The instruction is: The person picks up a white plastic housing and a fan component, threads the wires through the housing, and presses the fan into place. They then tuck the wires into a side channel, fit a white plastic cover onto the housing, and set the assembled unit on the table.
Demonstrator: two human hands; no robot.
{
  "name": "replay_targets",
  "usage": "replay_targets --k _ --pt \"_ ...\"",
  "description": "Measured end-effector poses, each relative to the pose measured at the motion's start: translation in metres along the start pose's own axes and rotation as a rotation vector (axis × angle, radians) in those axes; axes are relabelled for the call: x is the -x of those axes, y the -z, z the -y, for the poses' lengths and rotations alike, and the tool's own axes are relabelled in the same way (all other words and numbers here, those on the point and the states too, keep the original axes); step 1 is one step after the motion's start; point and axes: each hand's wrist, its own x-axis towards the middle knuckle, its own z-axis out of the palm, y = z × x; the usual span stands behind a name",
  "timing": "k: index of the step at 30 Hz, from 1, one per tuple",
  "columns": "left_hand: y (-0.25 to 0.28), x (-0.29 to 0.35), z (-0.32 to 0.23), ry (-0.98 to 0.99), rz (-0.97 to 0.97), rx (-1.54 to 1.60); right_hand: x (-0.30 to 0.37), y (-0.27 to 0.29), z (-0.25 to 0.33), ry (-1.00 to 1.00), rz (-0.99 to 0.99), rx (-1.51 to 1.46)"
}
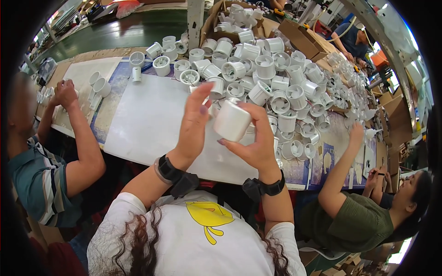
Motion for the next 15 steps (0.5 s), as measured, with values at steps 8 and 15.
replay_targets --k 8,15 --pt "-0.012 0.013 0.002 -0.122 0.243 0.027 0.01 -0.049 0.017 -0.201 -0.161 -0.743" --pt "-0.01 0.016 0.008 -0.275 0.214 -0.173 0.016 -0.058 0.012 -0.108 -0.258 -0.464"
